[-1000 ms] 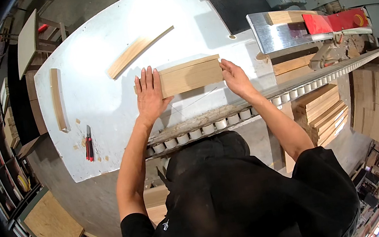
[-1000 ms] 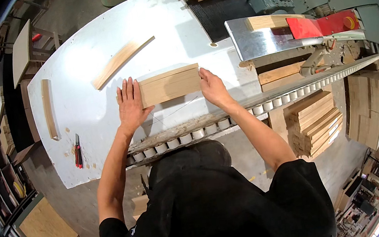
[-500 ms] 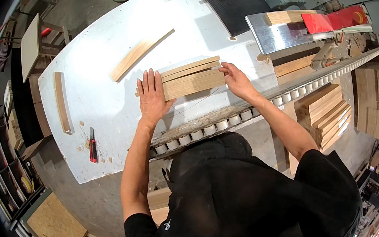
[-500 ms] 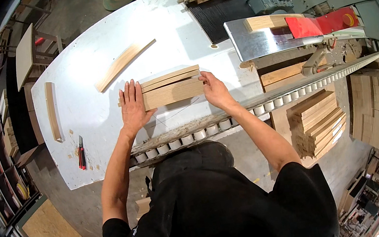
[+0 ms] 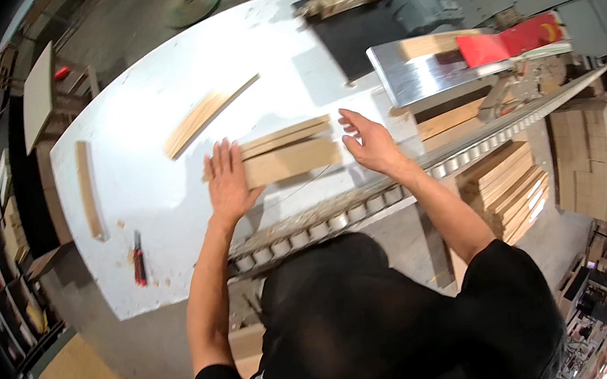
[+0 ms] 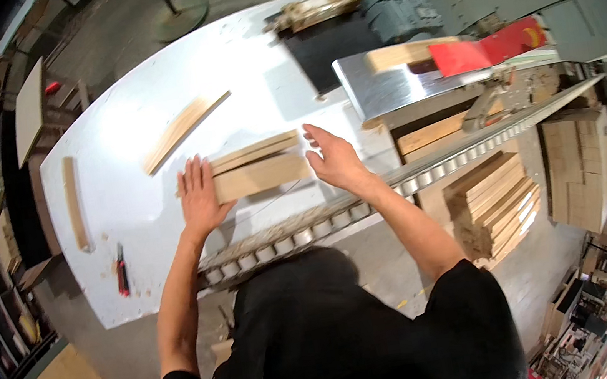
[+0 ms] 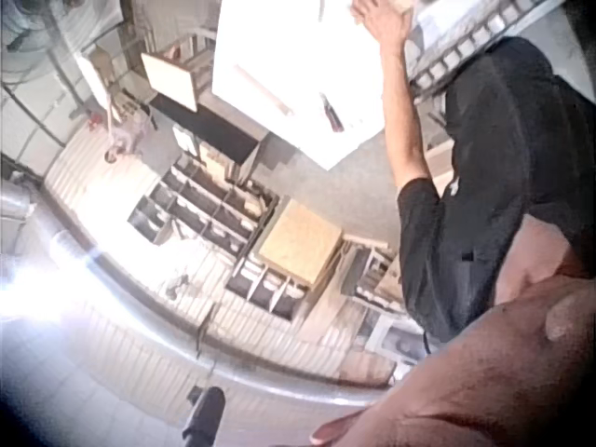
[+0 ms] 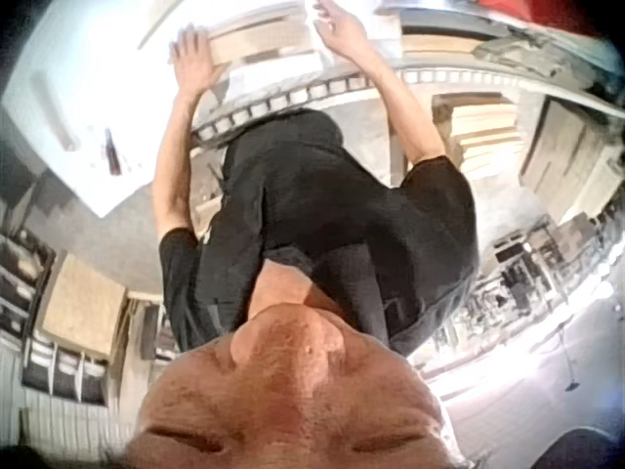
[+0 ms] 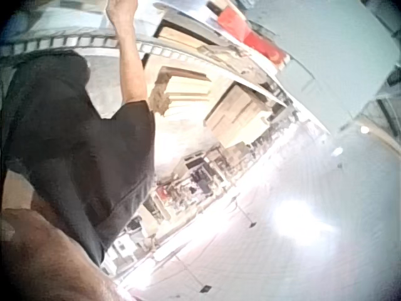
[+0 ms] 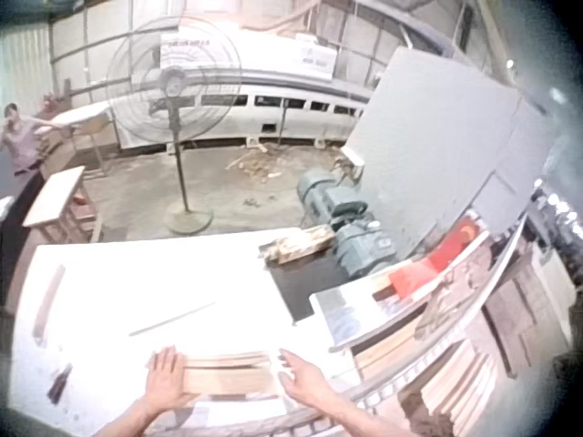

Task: The person organizes wooden planks on a table, aligning several planks into a stack and then carrying the stack to a wooden structure on the floor.

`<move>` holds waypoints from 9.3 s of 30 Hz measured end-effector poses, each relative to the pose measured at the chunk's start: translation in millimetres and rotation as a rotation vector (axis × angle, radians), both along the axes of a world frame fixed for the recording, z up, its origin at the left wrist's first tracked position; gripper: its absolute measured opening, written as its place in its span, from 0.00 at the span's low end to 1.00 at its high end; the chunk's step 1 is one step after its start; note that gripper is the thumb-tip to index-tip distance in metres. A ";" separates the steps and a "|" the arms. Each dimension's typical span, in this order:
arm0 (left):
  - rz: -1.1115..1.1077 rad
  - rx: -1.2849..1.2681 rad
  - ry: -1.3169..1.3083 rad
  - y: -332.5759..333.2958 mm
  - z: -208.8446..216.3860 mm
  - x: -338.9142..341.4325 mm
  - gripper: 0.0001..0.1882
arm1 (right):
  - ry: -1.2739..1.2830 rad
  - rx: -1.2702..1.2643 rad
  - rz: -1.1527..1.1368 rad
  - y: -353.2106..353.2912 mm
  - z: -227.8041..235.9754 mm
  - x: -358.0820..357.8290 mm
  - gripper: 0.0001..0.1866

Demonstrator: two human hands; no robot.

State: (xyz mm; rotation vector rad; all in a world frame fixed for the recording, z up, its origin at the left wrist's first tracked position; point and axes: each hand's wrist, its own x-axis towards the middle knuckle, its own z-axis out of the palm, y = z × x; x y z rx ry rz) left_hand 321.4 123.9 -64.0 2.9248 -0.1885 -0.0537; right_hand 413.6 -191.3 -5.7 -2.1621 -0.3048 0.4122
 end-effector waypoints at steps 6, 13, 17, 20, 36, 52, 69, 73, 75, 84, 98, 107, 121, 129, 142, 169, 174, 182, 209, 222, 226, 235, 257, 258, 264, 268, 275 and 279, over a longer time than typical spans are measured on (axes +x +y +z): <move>0.034 -0.001 0.029 -4.4 9.1 -1.3 0.57 | -0.861 -0.913 -0.049 -114.1 37.5 138.0 0.32; -0.010 0.040 0.056 -6.4 11.1 7.5 0.56 | -0.394 -1.121 0.279 -169.9 39.2 212.1 0.36; 0.012 0.031 0.021 2.8 7.0 -2.8 0.56 | -0.618 -0.575 0.422 -81.8 38.6 183.7 0.32; 0.000 0.019 0.016 2.0 9.9 -1.8 0.56 | -0.778 -0.183 0.571 8.4 16.0 146.8 0.25; 0.020 0.049 0.048 -3.0 7.9 3.1 0.58 | -0.078 -0.217 0.756 157.3 -52.8 83.1 0.18; 0.021 -0.017 0.023 -1.7 4.8 2.5 0.58 | -0.104 0.055 -0.022 -39.8 -6.1 48.7 0.17; 0.014 -0.001 0.006 -1.3 6.1 1.7 0.58 | 0.044 -0.018 -0.061 -47.3 0.5 14.2 0.18; 0.013 0.051 0.077 -7.8 9.1 2.2 0.57 | 0.036 0.031 -0.058 -50.8 -8.7 10.9 0.18; -0.054 0.076 0.170 -14.8 14.4 4.4 0.59 | 0.016 0.004 -0.035 -52.4 -11.3 10.8 0.18; -0.184 -0.040 0.167 -68.8 26.6 26.9 0.59 | 0.054 -0.027 -0.015 -64.0 -16.0 8.1 0.18; -0.126 0.000 0.138 -63.1 8.5 35.1 0.58 | 0.095 -0.008 -0.041 -65.2 -12.7 3.6 0.19; -0.144 -0.046 0.110 -60.3 12.2 34.9 0.55 | -0.443 -0.205 -0.083 -100.6 45.3 49.9 0.17; -0.110 -0.072 0.042 -66.3 2.8 37.4 0.59 | -0.493 -1.070 0.184 -197.9 36.3 209.1 0.39; -0.089 -0.085 0.107 -41.6 22.6 17.9 0.60 | -0.734 -0.520 0.387 -50.5 61.5 164.3 0.20; 0.468 -0.445 -0.066 44.4 5.1 -8.8 0.52 | -0.645 -0.197 0.663 161.1 -44.9 71.2 0.02; 0.531 -1.398 0.090 46.6 -32.6 2.8 0.38 | 0.340 0.438 -0.206 36.9 -74.5 3.7 0.49; 0.489 -1.327 0.107 54.0 -27.1 1.7 0.40 | 0.329 0.370 -0.143 35.3 -75.4 8.2 0.50; 0.029 -0.167 0.267 55.1 29.9 16.8 0.68 | -0.345 -0.418 0.521 29.9 -24.6 37.5 0.64; -0.104 -0.304 0.147 98.3 -1.8 9.6 0.76 | -0.382 -0.586 0.765 59.8 -29.1 67.6 0.66; -0.072 -0.503 0.202 102.1 -7.3 13.9 0.68 | -0.402 -0.605 0.753 52.1 -30.3 71.9 0.65; -0.177 -0.474 0.024 101.8 92.7 14.2 0.66 | -0.382 -0.412 0.731 52.3 -31.9 63.5 0.67; -0.349 -0.245 -0.062 20.6 270.3 47.2 0.63 | -0.442 0.147 0.594 139.5 -63.0 37.8 0.68; 0.437 -0.791 0.182 80.3 295.1 1.1 0.58 | 0.378 0.296 1.092 105.0 13.0 66.6 0.63; 0.572 -0.926 0.256 90.9 303.0 -14.2 0.54 | 0.569 0.459 1.112 106.6 24.6 63.4 0.62; 1.214 -1.119 0.537 95.3 275.6 -112.6 0.55 | 1.368 0.257 1.000 106.2 40.4 45.4 0.57; 1.318 -1.411 0.866 95.1 220.3 -199.6 0.51 | 1.653 0.041 0.940 97.3 21.4 6.3 0.53; 1.278 -1.778 1.158 45.5 172.2 -301.0 0.49 | 1.930 -0.146 0.764 72.9 -0.5 -39.8 0.47; 1.304 -1.881 1.175 26.9 154.1 -351.5 0.51 | 2.039 -0.242 0.638 79.1 -0.8 -63.9 0.43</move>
